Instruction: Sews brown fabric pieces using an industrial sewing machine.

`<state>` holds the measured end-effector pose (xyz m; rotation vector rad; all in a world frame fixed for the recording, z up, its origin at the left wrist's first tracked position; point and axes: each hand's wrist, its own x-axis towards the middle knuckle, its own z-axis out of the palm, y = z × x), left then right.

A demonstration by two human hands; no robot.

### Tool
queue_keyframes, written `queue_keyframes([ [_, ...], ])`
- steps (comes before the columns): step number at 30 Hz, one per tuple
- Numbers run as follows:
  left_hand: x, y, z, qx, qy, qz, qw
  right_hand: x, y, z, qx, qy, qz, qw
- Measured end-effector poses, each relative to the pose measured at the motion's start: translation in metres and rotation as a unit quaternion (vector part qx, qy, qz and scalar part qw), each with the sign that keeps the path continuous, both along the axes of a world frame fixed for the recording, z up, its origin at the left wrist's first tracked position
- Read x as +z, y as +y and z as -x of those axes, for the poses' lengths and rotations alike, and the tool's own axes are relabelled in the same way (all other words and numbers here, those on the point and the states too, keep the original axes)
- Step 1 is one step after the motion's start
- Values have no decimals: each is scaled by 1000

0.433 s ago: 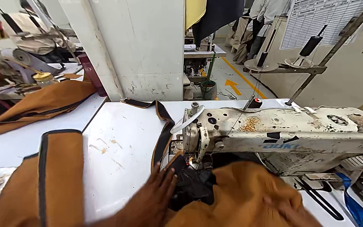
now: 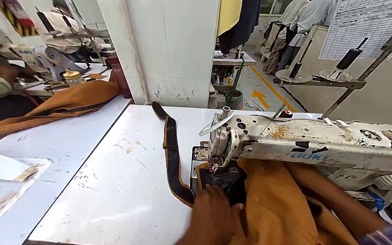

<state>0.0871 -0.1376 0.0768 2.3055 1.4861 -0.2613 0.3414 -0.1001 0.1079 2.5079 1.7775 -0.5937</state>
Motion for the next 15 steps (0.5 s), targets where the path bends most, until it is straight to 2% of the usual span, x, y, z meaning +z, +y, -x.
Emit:
queue_keyframes([
  [2,-1,22,43,-45,-80,-36,995,-22,-20,-39,96,12,-105,990],
  [4,-4,47,90,-132,-100,-55,985,-30,-52,-56,120,18,-185,975],
  [6,-10,65,128,-231,-71,-77,967,-18,-93,-54,112,-18,-186,976],
  [7,-16,68,140,-273,-68,-106,954,-4,-110,-45,99,-32,-169,980],
  [9,-27,65,149,-321,-91,-186,924,19,-132,-17,117,-56,-201,971],
  [11,-32,46,142,-286,-143,-181,930,28,-135,17,215,-43,-253,942],
  [12,-30,31,134,-235,-180,-125,947,26,-128,33,281,-29,-262,923],
  [14,-21,2,120,-102,-262,43,959,6,-96,58,414,-30,-271,869],
  [15,-18,-9,115,-25,-291,150,945,-4,-76,66,457,-35,-245,854],
])
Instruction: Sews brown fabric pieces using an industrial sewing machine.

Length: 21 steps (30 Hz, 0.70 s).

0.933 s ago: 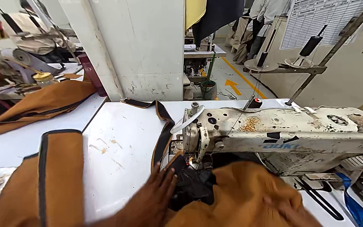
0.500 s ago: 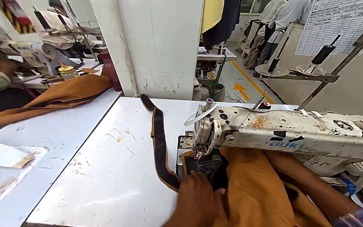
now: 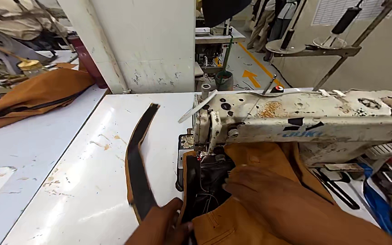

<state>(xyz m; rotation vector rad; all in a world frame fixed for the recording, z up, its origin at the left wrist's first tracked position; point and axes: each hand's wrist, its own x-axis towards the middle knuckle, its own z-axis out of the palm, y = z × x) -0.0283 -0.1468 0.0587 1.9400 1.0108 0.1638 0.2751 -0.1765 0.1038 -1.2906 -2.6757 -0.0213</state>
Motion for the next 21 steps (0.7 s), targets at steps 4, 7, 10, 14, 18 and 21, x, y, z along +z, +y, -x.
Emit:
queue_keyframes([
  [4,-11,-26,-1,94,-23,160,982,-11,64,18,4,-124,169,978],
  [7,4,-19,1,65,78,-66,993,-5,84,26,-60,-170,277,944],
  [10,4,19,-4,71,75,-201,974,-6,77,32,-85,-165,305,934],
  [14,-4,53,-22,97,12,-16,995,-15,49,39,-111,-164,250,948],
  [18,-3,28,-20,82,5,69,994,-17,12,23,-33,-115,103,987],
  [21,-2,11,-7,126,-71,187,972,-23,-1,20,-29,-119,92,988],
])
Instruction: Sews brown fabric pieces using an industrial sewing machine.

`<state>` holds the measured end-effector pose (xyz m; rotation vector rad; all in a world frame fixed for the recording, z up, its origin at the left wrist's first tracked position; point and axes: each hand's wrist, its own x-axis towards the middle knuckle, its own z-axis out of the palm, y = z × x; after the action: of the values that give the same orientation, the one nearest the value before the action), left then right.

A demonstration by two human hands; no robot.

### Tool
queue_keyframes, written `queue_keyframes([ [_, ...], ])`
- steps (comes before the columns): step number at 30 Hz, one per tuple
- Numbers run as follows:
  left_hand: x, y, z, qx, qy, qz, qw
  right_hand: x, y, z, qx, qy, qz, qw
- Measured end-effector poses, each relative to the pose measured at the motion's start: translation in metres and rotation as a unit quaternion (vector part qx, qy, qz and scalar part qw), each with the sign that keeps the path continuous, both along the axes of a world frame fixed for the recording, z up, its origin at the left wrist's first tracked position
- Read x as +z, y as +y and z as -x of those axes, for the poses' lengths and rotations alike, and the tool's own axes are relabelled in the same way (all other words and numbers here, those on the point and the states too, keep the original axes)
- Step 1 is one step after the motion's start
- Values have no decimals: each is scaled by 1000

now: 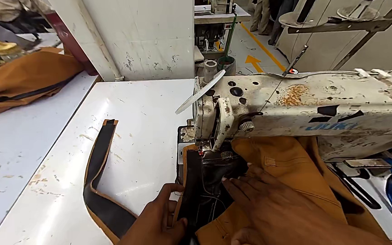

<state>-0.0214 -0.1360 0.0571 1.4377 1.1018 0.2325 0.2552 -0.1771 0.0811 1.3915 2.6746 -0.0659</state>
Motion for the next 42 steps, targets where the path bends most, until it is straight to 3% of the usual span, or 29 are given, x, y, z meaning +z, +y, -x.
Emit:
queue_keyframes([
  [3,-8,-12,3,86,-171,127,973,3,1,13,-20,41,-16,999],
  [5,-19,-24,-1,109,-255,150,949,5,10,30,-29,110,-39,993],
  [7,-28,-31,-3,118,-274,138,944,4,21,44,6,139,21,990],
  [9,-30,-35,-1,125,-215,83,965,-2,28,49,30,95,89,991],
  [11,-28,-37,6,127,-125,3,984,-4,28,42,-13,23,165,986],
  [14,-27,-44,16,120,-10,-89,989,-13,23,12,-30,-9,125,992],
  [17,-20,-38,17,36,91,-209,973,-10,26,-11,-20,-23,120,992],
  [19,-16,-17,13,-16,144,-361,921,-7,30,-11,-30,-18,92,995],
  [21,-20,21,3,-63,157,-537,826,-6,38,-6,-31,-15,22,999],
  [23,-28,59,-10,-145,114,-619,763,-4,50,0,-48,-15,1,999],
  [25,-46,77,-19,-202,97,-641,734,1,59,8,-92,-30,70,993],
  [28,-69,61,-21,-163,136,-644,735,3,58,20,-122,-32,163,978],
  [31,-72,48,-21,-155,164,-643,732,-1,58,20,-104,-28,122,987],
  [36,-54,80,-28,-200,109,-612,757,-2,68,17,-74,-1,52,996],
  [42,-38,110,-39,-302,108,-645,694,0,72,11,-53,1,43,998],
])
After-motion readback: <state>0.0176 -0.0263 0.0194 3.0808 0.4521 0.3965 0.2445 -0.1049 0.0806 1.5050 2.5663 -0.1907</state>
